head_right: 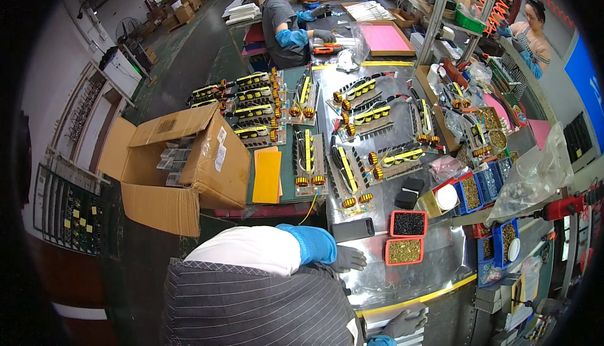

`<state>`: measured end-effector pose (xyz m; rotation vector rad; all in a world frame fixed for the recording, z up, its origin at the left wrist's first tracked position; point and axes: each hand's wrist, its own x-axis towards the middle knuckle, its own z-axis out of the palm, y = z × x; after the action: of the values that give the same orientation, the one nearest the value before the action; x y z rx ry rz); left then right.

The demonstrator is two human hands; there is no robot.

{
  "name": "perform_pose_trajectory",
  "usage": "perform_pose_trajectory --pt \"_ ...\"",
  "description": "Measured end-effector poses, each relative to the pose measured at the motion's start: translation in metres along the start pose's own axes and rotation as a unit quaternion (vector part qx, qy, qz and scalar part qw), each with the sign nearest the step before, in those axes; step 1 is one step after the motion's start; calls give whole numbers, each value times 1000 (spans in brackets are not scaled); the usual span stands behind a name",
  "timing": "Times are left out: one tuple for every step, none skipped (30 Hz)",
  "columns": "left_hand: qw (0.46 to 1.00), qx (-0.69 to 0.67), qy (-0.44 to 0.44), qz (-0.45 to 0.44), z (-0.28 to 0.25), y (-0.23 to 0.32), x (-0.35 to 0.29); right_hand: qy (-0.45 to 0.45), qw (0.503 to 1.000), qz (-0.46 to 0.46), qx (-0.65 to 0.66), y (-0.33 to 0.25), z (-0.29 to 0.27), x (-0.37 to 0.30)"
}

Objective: The person puts on protective gloves, then assembles small green components into a larger gray assembly block by hand at a workbench.

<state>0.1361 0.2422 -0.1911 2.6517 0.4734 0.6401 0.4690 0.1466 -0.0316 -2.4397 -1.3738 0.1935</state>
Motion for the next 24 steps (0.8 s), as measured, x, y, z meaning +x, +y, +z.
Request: perform_pose_trajectory --pt "998 25 56 22 1 0 1 7 1000 3 11 1 2 2" --pt "998 24 56 22 1 -2 0 7 1000 3 10 2 4 3" --pt "1000 2 7 9 0 -5 -2 2 1000 7 20 3 5 5" --pt "999 -22 -44 -2 -1 -5 -3 -4 999 12 29 4 5 5" --pt "999 -25 -44 -2 -1 -5 -2 -4 1000 14 27 6 6 5" --pt "999 -27 -40 -4 -1 -4 -1 1 1000 9 26 7 6 6" --pt "999 -28 -35 -8 0 -3 -1 5 1000 3 26 7 7 6" --pt "999 -30 -36 -8 0 -3 -1 3 1000 5 24 8 8 6" --pt "999 -27 -30 -3 0 -2 -2 3 1000 8 20 9 9 6" --pt "999 -24 -23 3 0 -2 -2 4 1000 11 16 11 10 7" --pt "999 -21 -31 2 0 -4 -2 7 1000 7 7 11 11 8" --pt "999 -23 -31 2 0 -3 -3 6 1000 8 4 12 11 7" --pt "999 -23 -36 -2 -2 -3 -2 1 1000 -1 9 10 10 7" --pt "999 -23 -41 -6 -4 -2 -2 -4 1000 -10 14 9 9 7" --pt "998 -29 -49 -10 -6 -1 -1 4 1000 3 20 9 9 6" --pt "998 -29 -49 -10 -6 -1 -1 4 1000 4 20 7 9 6" --pt "998 -27 -57 -13 -5 -1 0 7 1000 9 26 5 8 6" --pt "997 -25 -64 -16 -5 -1 0 9 999 14 33 4 8 5" --pt "997 -26 -65 -15 -6 -1 0 10 999 15 33 4 8 5" --pt "997 -28 -68 -16 -7 -1 1 7 999 18 27 4 8 6" --pt "997 -30 -70 -17 -8 -1 1 4 1000 21 22 5 8 7" --pt "997 -30 -71 -16 -8 0 1 4 1000 22 22 6 9 7" --pt "997 -28 -68 -16 -7 -1 1 9 1000 19 22 9 12 7" --pt "998 -25 -64 -15 -7 0 1 15 1000 17 22 11 13 7"
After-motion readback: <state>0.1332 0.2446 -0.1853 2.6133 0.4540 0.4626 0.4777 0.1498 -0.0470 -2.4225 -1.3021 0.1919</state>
